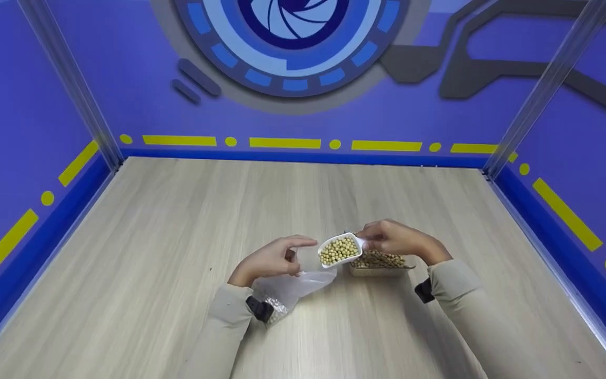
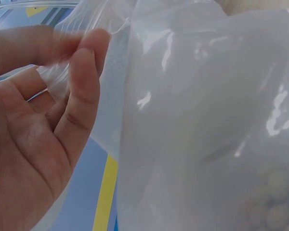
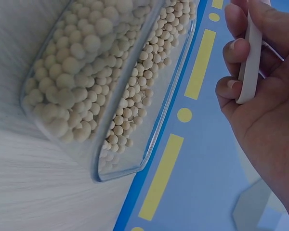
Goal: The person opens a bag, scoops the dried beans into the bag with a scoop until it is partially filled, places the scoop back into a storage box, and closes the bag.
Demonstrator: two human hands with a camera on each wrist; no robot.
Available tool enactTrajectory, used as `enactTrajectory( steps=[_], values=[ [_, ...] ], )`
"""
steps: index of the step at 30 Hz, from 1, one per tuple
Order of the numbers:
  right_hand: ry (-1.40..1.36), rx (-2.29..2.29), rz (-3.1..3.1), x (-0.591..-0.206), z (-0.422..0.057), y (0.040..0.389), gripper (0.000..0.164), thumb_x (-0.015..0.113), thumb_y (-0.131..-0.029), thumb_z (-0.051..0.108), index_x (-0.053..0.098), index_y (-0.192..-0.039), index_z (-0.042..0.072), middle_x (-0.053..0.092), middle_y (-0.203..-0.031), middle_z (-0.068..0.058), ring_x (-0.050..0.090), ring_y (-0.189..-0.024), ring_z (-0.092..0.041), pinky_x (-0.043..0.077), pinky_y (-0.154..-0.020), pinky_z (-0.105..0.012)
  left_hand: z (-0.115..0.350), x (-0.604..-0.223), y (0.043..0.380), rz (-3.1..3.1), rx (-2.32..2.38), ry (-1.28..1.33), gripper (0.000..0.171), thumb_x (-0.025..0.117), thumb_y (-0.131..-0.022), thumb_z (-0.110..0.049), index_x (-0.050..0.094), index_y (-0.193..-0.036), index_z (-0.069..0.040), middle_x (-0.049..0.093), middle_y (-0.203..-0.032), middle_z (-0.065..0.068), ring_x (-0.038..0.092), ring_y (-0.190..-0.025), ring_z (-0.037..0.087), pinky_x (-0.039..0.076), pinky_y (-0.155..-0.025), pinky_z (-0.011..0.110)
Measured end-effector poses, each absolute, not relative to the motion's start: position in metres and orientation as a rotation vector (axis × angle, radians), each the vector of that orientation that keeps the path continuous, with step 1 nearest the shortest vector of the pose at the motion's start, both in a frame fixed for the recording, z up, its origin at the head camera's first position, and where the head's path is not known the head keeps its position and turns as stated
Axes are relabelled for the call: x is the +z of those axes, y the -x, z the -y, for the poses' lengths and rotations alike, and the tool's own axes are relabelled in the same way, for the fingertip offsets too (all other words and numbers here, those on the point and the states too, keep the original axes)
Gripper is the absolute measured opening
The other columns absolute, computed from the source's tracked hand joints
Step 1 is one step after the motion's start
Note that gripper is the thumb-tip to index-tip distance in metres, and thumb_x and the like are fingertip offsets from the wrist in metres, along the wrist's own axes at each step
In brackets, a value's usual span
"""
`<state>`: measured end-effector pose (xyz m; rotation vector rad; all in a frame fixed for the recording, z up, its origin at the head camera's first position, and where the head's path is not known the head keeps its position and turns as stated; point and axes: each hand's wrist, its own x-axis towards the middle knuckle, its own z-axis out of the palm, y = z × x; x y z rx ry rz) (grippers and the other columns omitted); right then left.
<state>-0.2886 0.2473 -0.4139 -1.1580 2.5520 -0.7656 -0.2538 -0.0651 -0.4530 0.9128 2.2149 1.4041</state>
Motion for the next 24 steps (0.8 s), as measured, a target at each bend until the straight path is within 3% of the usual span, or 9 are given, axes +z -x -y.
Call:
enactTrajectory(
  steps=[24],
  values=[
    [1.226,-0.705,-2.559,-0.4097,-0.2447,0.2901,0.019,0.060,-0.090,0.002,0.073,-0.105,0.004,0.067,-0.089,-0.005,0.052,-0.078,-0.008,0.048,-0.070,-0.025,0.0650,-0.4519,0.2524,-2.209,1.415,-0.902,0.067,0.050,-0.076,0.010,0.044,-0.142,0.001,0.043,-0.145,0.018,0.047,-0.063,0.005,0.043,-0.059,0.016]
  ],
)
